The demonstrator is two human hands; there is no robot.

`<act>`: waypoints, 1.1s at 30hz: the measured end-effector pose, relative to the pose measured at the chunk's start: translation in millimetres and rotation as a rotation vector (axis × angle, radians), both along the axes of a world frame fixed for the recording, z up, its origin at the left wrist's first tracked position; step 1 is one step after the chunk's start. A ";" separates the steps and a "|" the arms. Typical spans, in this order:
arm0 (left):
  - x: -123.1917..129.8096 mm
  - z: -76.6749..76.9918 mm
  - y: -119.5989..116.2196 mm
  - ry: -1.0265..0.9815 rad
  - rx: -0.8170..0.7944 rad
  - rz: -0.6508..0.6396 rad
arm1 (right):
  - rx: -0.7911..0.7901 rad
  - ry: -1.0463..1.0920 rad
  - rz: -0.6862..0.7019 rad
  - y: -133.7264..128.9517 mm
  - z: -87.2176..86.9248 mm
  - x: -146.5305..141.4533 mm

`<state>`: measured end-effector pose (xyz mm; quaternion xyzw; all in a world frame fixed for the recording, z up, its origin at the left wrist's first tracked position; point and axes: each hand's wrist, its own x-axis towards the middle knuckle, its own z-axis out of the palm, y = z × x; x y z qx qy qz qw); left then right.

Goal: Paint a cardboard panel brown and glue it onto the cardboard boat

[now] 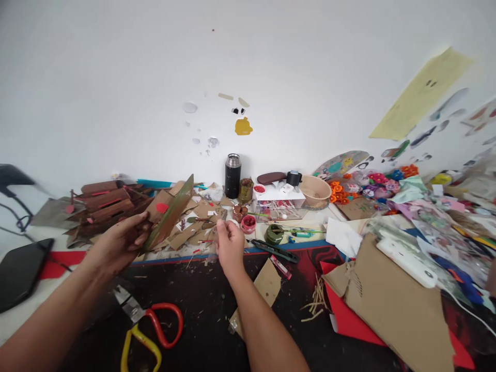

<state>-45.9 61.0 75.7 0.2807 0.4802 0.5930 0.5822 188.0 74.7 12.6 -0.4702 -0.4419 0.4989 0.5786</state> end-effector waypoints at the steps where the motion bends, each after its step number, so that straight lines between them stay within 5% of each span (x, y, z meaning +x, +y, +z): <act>1: -1.0 -1.4 -0.8 0.004 -0.006 0.006 | 0.004 -0.023 0.012 -0.4 -4.0 2.8; 7: 1.9 -9.7 1.5 -0.005 -0.050 0.034 | 0.032 -0.155 -0.027 0.7 -11.9 20.9; 18: 23.6 -1.5 17.0 -0.079 -0.086 -0.029 | 0.176 -0.328 0.033 -9.4 1.4 13.5; 33: 23.5 0.0 8.0 0.092 0.053 -0.093 | 0.159 -0.257 -0.002 -6.6 0.1 19.6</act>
